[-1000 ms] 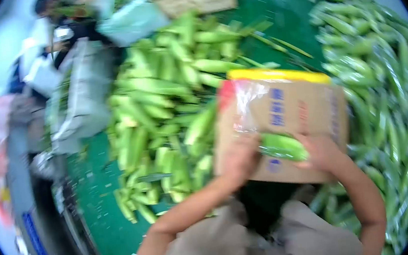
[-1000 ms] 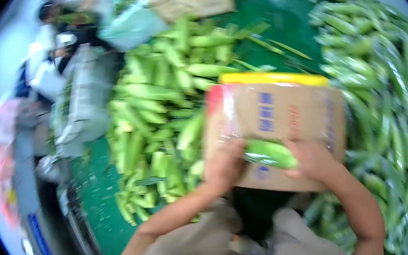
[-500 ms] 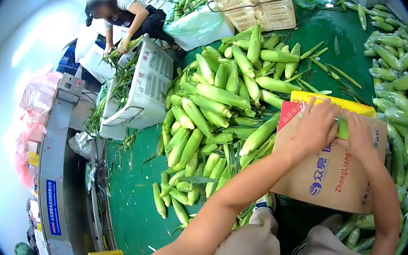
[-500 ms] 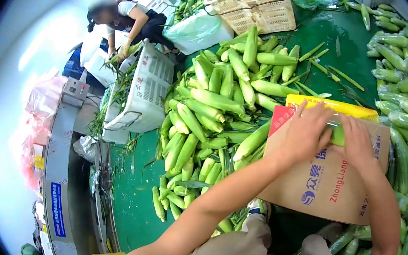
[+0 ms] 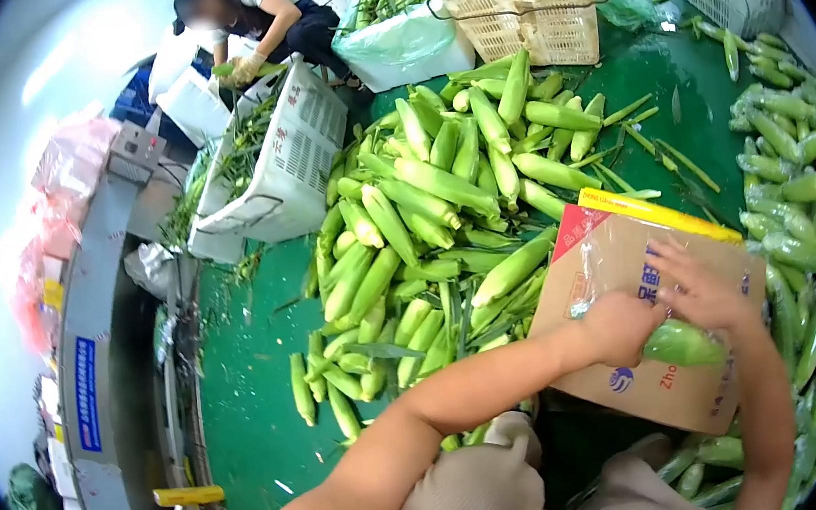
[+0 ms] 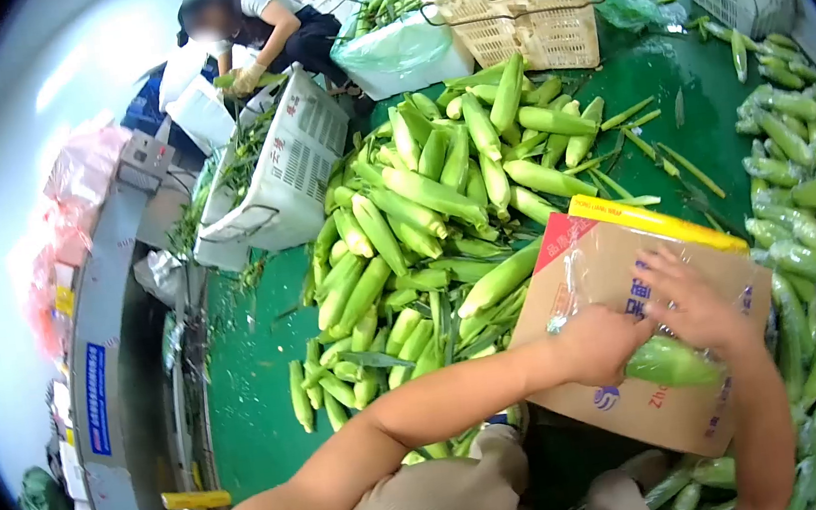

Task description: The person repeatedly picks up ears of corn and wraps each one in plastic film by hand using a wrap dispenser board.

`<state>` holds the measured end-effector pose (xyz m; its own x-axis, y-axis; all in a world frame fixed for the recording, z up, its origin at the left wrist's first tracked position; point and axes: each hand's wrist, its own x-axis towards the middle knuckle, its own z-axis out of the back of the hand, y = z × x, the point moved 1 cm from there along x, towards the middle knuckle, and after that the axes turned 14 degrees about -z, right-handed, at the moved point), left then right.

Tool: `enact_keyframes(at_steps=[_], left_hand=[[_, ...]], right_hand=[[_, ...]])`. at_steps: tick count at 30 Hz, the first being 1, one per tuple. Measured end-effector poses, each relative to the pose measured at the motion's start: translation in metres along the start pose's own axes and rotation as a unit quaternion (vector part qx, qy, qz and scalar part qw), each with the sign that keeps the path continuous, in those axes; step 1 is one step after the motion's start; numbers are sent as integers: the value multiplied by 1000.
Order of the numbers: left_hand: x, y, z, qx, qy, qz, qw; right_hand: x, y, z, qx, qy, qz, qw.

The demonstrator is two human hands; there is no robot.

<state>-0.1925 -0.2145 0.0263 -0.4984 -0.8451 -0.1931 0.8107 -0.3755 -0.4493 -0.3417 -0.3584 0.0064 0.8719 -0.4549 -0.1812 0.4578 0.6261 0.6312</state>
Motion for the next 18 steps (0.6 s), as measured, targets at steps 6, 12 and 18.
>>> enact_keyframes(at_steps=[6,12,18], left_hand=[[-5,-3,-2,-95,82,-61,990],[-56,-47,-92,-266,374,-128,879],[-93,-27,-123,-401,226,-158,874]], right_hand=[[7,14,-35,-202,30,-31,979],[-3,4,-53,-223,-81,10,971],[-134,104,-84,2,403,-127,906]])
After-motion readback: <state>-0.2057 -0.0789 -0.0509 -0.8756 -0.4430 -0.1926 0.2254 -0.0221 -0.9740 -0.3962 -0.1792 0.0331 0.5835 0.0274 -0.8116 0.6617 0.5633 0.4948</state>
